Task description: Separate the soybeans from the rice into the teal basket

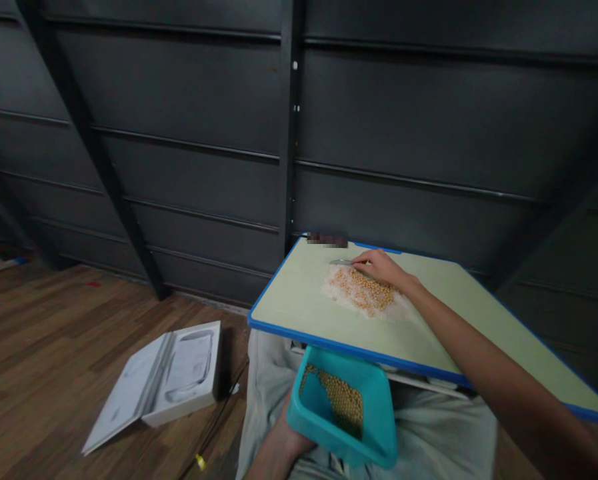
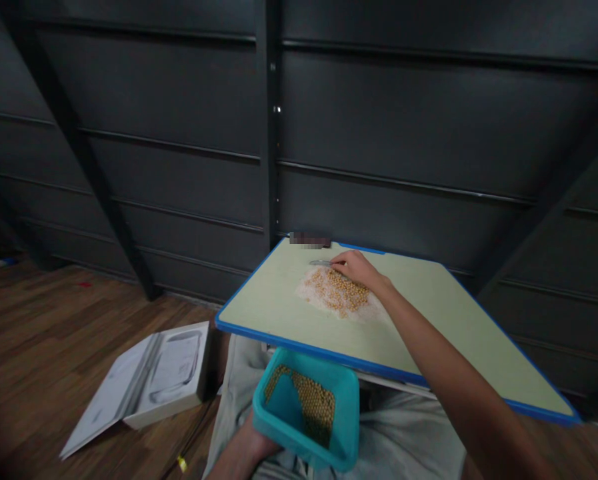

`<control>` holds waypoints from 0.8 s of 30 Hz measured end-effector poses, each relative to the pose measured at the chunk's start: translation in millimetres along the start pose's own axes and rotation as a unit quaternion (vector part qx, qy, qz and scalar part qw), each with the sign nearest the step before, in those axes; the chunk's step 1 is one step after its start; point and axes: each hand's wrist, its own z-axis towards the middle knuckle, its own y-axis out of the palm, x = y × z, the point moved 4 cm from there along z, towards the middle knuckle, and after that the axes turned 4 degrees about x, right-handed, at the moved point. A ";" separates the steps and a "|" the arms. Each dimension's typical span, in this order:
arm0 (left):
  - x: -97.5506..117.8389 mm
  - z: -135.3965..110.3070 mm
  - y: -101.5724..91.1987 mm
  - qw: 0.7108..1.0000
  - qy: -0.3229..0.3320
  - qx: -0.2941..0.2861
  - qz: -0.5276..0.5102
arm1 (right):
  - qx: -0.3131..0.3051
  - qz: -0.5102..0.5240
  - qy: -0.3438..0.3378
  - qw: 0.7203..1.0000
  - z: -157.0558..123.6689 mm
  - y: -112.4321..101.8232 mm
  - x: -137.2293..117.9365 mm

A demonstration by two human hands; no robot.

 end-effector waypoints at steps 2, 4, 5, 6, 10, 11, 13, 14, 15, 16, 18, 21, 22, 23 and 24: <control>-1.1 0.2 -3.7 1.000 -0.007 0.015 0.005 | -0.023 0.013 -0.019 0.999 -2.5 -0.5 -4.4; -0.9 -0.2 -2.5 1.000 -0.012 0.017 0.013 | -0.038 0.023 -0.031 0.999 -5.1 -1.9 -7.8; 0.0 -0.5 -0.4 1.000 -0.009 0.013 0.015 | -0.043 0.026 -0.035 0.998 -6.4 -2.8 -9.0; 1.2 -1.0 2.5 1.000 -0.005 0.007 0.017 | -0.047 0.028 -0.037 0.998 -7.7 -3.7 -10.1; 5.1 -3.3 15.9 0.999 0.001 -0.021 0.043 | -0.055 0.030 -0.043 0.997 -13.0 -7.1 -13.7; 5.8 -3.9 18.1 0.999 0.002 -0.023 0.047 | -0.056 0.030 -0.044 0.997 -14.4 -7.8 -14.4; 7.0 -5.0 20.1 0.998 0.008 -0.022 0.051 | -0.060 0.030 -0.044 0.997 -17.4 -8.9 -15.8; 7.6 -5.4 19.4 0.999 0.012 -0.014 0.049 | -0.063 0.031 -0.044 0.997 -19.0 -9.2 -16.5; 7.6 -5.7 17.8 0.999 0.012 -0.002 0.047 | -0.064 0.030 -0.043 0.997 -20.4 -9.6 -17.3; 7.5 -5.7 15.6 0.999 0.012 0.012 0.044 | -0.060 0.026 -0.043 0.997 -21.6 -10.2 -18.1; 6.1 -4.7 10.9 0.999 0.007 0.030 0.040 | -0.040 0.014 -0.040 0.998 -22.8 -12.3 -19.7; 3.0 0.3 7.7 0.999 0.007 -0.009 0.037 | -0.003 -0.001 -0.031 1.000 -22.3 -18.5 -23.0; 2.2 2.2 6.8 0.999 0.013 -0.028 0.032 | 0.012 -0.003 -0.024 1.000 -22.5 -22.1 -24.6; 1.5 3.8 5.6 0.999 0.018 -0.042 0.028 | 0.034 -0.002 -0.013 0.999 -23.6 -27.3 -26.4; 0.5 5.1 3.6 0.998 0.021 -0.046 0.029 | 0.061 -0.002 -0.002 0.998 -26.2 -33.7 -28.7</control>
